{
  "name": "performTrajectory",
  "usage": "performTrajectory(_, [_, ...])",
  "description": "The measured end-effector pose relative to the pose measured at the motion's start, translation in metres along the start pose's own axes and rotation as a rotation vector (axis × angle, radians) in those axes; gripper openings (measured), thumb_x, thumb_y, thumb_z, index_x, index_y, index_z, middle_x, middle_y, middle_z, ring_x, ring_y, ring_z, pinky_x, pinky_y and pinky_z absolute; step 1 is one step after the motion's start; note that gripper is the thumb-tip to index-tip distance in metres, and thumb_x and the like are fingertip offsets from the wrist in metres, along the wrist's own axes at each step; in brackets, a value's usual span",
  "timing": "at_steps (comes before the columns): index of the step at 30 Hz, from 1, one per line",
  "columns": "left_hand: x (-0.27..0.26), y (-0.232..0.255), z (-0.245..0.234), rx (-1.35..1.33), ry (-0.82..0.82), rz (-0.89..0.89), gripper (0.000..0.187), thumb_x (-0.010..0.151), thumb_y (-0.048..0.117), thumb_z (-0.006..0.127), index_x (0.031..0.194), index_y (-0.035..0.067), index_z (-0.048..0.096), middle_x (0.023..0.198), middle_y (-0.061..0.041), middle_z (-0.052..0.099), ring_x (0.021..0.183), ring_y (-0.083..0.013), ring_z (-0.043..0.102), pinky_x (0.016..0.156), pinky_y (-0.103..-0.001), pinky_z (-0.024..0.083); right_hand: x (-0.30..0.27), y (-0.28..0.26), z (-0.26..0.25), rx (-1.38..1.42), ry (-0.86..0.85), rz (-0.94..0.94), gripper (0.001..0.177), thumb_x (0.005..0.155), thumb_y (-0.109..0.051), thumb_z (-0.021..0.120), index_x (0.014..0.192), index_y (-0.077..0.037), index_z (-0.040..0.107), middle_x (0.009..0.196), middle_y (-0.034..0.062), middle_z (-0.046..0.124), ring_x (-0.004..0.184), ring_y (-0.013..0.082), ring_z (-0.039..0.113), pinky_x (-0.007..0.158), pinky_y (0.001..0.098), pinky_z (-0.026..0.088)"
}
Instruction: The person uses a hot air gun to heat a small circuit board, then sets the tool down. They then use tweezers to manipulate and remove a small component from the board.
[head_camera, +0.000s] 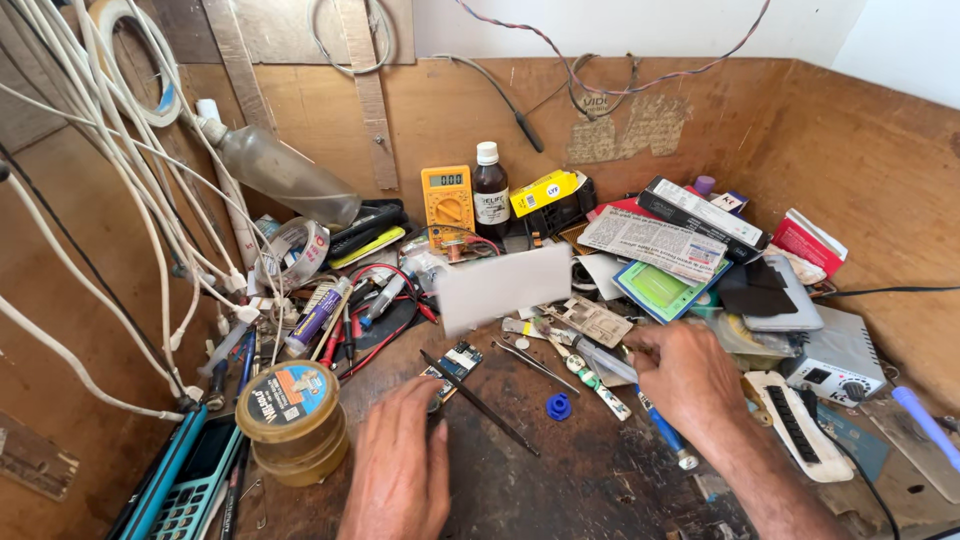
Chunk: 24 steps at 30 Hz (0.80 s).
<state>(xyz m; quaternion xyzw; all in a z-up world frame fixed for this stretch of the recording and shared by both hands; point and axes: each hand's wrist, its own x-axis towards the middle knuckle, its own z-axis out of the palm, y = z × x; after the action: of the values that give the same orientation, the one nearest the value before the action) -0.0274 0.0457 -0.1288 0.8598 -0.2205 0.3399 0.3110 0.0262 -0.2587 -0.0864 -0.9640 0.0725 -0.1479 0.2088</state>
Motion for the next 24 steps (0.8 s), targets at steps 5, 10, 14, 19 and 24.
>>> performTrajectory(5, [0.029,0.024,0.017,-0.096,-0.094,0.094,0.047,0.089,0.0,0.057,0.136,-0.005,0.051,0.139,-0.026,0.057,0.134,-0.041,0.049,0.111,-0.051,0.035,0.009,-0.006,0.006,-0.14,-0.073,0.022,0.024,0.088,-0.018,0.076,0.11,-0.009,0.078,0.088,0.0165,0.081,0.065,0.0223,0.076,0.066,0.0388,0.062])
performTrajectory(10, [0.08,0.037,0.054,-0.036,-0.158,0.152,0.055,0.082,-0.009,0.049,0.138,-0.007,0.051,0.144,-0.027,0.054,0.14,-0.0414,0.046,0.114,-0.052,0.031,0.018,-0.018,0.01,-0.217,-0.101,0.001,0.022,0.089,-0.021,0.078,0.101,-0.003,0.077,0.087,0.0173,0.078,0.075,0.0243,0.075,0.068,0.0413,0.062])
performTrajectory(14, [0.096,0.042,0.088,-0.102,-0.208,0.124,0.055,0.081,-0.009,0.051,0.135,-0.006,0.053,0.142,-0.025,0.058,0.138,-0.0385,0.05,0.114,-0.051,0.035,0.031,-0.026,0.014,-0.313,-0.186,0.07,0.021,0.09,-0.019,0.078,0.096,0.001,0.074,0.095,0.0176,0.077,0.087,0.0263,0.076,0.073,0.0422,0.062])
performTrajectory(19, [0.103,0.043,0.119,-0.079,-0.247,0.163,0.051,0.081,-0.005,0.055,0.132,-0.006,0.058,0.137,-0.023,0.062,0.132,-0.0377,0.054,0.111,-0.05,0.039,0.045,-0.031,0.013,-0.245,-0.168,0.13,0.022,0.084,-0.016,0.078,0.098,0.001,0.074,0.103,0.0204,0.075,0.098,0.0333,0.073,0.084,0.0466,0.059])
performTrajectory(24, [0.101,0.035,0.136,-0.025,-0.316,0.139,0.039,0.09,-0.001,0.056,0.128,-0.006,0.061,0.138,-0.022,0.061,0.131,-0.0363,0.055,0.109,-0.049,0.041,0.047,-0.03,0.007,-0.309,-0.25,0.134,0.023,0.084,-0.019,0.079,0.1,-0.002,0.077,0.108,0.0189,0.075,0.105,0.0344,0.071,0.09,0.0463,0.058])
